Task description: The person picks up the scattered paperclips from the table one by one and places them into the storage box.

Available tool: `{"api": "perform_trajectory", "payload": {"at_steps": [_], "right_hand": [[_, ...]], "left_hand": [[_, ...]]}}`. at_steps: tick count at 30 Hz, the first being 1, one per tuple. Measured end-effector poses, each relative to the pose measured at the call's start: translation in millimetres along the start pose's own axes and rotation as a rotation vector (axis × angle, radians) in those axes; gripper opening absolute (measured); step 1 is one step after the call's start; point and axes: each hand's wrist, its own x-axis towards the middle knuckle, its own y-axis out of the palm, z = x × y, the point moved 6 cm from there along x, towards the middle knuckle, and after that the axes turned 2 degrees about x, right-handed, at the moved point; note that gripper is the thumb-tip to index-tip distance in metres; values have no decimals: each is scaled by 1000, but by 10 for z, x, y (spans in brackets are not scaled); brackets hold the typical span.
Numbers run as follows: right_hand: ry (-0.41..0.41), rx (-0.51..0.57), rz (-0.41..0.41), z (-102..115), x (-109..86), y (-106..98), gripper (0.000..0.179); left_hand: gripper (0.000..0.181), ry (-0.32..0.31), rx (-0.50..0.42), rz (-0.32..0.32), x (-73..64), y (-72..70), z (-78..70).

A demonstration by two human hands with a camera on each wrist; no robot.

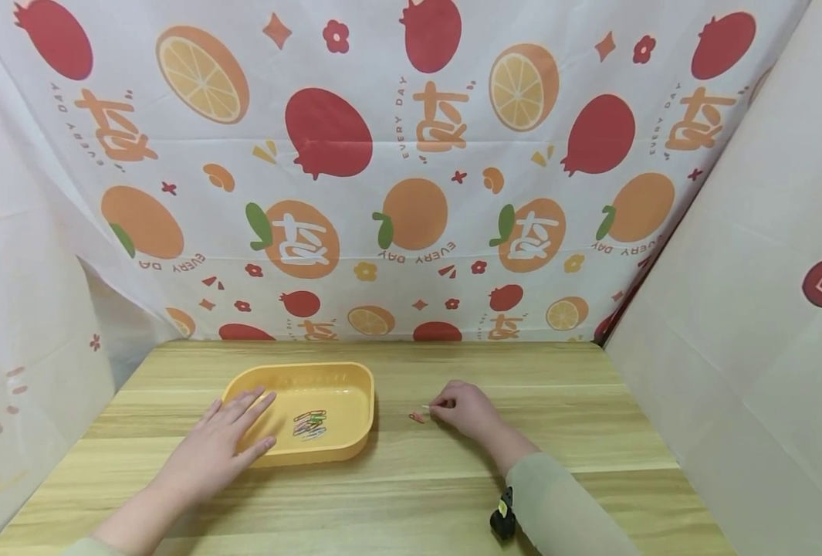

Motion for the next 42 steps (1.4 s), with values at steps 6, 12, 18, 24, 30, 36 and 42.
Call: {"api": "perform_trajectory", "payload": {"at_steps": [6, 12, 18, 24, 30, 36, 42], "right_hand": [[20, 39, -1, 21, 9, -3, 5], [35, 51, -2, 42, 34, -9, 10], [36, 36, -14, 96, 68, -27, 13], [-8, 31, -27, 214, 128, -29, 15], [-26, 56, -28, 376, 245, 29, 16], [-41, 93, -34, 606, 393, 117, 14], [-50, 109, -26, 882, 508, 231, 13]], "left_hand": [[71, 2, 3, 0, -12, -1, 3], [72, 1, 7, 5, -18, -6, -1], [72, -3, 10, 11, -25, -6, 2], [71, -4, 11, 5, -28, -16, 4], [71, -3, 10, 4, -18, -19, 10], [71, -1, 11, 3, -23, -18, 10], [70, 8, 10, -13, -42, -33, -19]]}}
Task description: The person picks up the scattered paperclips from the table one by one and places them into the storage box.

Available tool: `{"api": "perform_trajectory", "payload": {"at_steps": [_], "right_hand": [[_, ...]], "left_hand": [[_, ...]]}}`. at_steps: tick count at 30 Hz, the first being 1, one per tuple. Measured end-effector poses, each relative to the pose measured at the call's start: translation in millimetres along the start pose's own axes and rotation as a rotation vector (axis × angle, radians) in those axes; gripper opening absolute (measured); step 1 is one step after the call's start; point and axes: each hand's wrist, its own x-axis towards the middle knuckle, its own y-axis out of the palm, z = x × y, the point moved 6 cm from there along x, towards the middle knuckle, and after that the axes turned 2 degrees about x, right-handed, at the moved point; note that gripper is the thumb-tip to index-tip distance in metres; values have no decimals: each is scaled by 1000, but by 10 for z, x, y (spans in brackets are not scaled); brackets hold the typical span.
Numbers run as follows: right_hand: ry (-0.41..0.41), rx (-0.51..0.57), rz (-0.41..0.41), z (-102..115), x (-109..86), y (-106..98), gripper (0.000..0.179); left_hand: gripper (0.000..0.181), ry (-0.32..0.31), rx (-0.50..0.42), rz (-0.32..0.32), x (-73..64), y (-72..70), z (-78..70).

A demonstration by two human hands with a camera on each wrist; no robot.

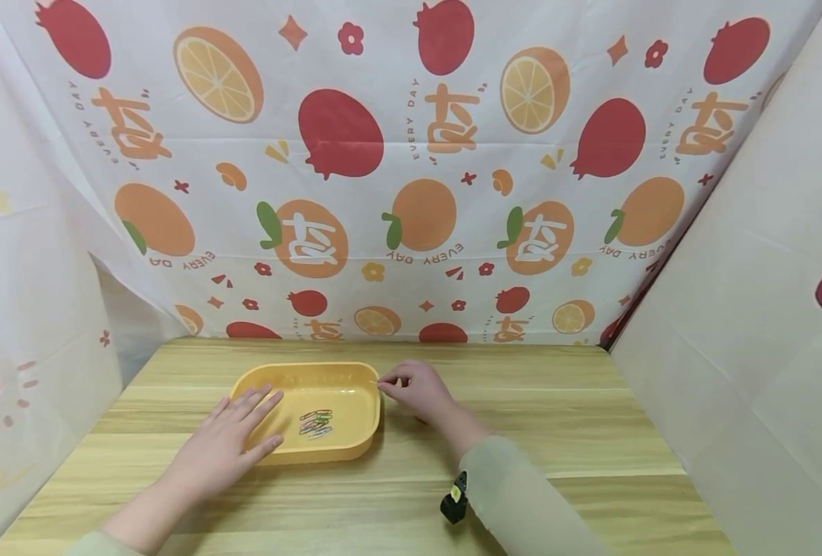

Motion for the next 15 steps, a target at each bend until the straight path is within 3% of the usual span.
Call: {"api": "perform_trajectory", "payload": {"at_steps": [7, 15], "right_hand": [[-34, 36, 16, 297, 119, 168, 14], [-24, 72, 48, 466, 159, 295, 15]], "left_hand": [[70, 4, 0, -9, -3, -4, -5], [70, 13, 11, -37, 0, -7, -7]]}}
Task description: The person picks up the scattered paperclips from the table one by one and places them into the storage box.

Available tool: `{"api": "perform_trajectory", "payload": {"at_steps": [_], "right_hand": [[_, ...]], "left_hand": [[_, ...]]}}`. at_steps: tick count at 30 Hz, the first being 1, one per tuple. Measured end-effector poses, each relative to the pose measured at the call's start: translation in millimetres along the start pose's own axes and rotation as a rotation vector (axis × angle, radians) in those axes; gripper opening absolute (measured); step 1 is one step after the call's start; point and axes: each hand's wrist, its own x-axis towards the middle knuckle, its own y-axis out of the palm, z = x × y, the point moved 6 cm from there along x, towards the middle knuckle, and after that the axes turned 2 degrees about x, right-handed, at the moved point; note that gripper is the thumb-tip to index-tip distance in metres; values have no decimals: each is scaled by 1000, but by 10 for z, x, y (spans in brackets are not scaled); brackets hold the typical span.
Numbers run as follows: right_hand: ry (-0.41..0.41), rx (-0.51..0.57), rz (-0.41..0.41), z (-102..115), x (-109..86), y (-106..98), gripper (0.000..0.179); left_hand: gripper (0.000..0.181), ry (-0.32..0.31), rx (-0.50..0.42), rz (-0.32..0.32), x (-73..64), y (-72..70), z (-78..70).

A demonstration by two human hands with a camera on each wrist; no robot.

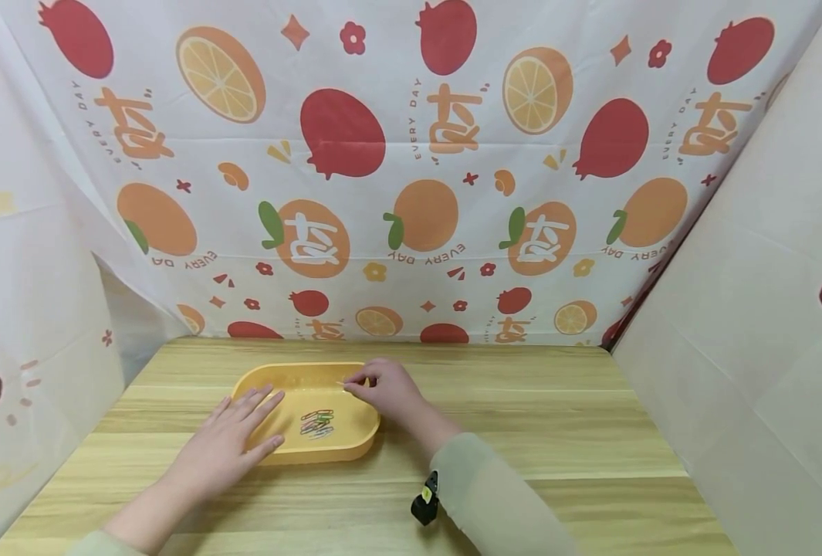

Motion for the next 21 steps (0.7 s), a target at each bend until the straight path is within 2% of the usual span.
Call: {"api": "perform_trajectory", "payload": {"at_steps": [6, 9, 13, 21], "right_hand": [[-43, -22, 17, 94, 44, 83, 10], [-67, -67, 35, 143, 83, 148, 9], [-84, -187, 73, 199, 145, 263, 9], [-78, -440, 175, 245, 284, 519, 9]], "left_hand": [[69, -17, -3, 34, 3, 0, 2], [70, -20, -5, 43, 8, 4, 2], [70, -24, -4, 54, 12, 17, 10], [69, -14, 0, 32, 7, 9, 11]]}}
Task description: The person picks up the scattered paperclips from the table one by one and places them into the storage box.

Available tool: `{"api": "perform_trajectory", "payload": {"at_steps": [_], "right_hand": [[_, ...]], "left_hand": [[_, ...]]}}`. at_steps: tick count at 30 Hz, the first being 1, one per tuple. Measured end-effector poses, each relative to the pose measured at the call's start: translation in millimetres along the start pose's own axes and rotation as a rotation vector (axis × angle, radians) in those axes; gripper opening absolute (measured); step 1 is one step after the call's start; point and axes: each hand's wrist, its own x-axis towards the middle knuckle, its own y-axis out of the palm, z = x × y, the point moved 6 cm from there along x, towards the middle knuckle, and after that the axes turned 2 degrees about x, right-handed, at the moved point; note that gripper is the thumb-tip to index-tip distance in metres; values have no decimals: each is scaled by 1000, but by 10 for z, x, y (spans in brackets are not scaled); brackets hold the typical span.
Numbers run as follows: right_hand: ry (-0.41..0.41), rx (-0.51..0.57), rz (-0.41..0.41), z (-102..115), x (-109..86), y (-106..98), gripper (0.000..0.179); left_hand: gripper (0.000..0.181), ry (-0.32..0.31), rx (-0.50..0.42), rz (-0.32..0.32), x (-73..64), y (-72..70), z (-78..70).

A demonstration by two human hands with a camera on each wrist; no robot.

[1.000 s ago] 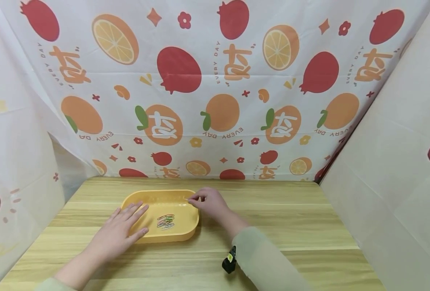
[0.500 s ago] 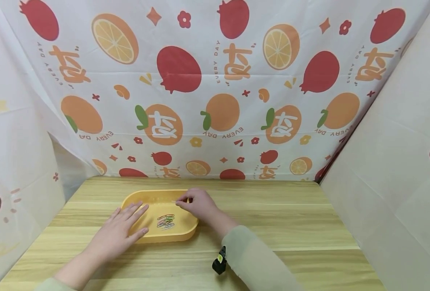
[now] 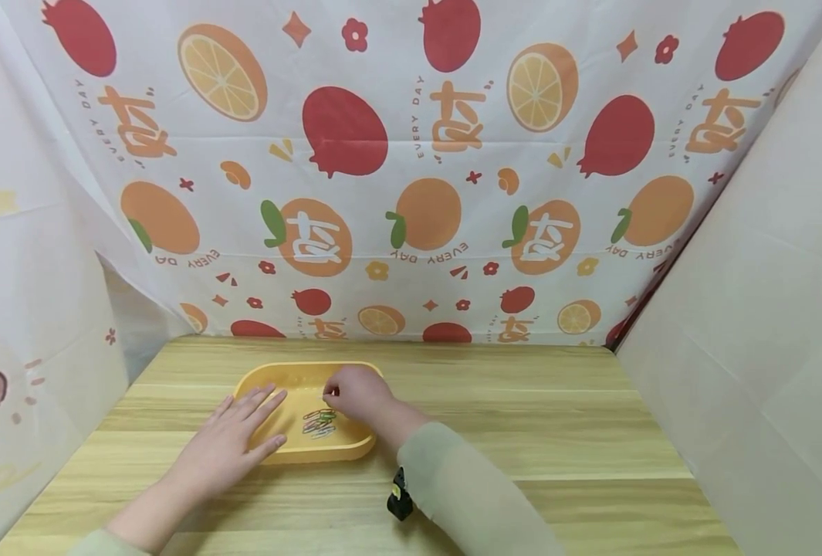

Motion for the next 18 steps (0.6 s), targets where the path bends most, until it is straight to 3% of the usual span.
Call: {"api": "perform_trajectory", "payload": {"at_steps": [8, 18], "right_hand": [[45, -161, 82, 67, 89, 145, 13], [118, -264, 122, 26, 131, 263, 24]], "left_hand": [[69, 12, -2, -27, 1, -9, -20], [69, -3, -11, 12, -1, 4, -5]]}}
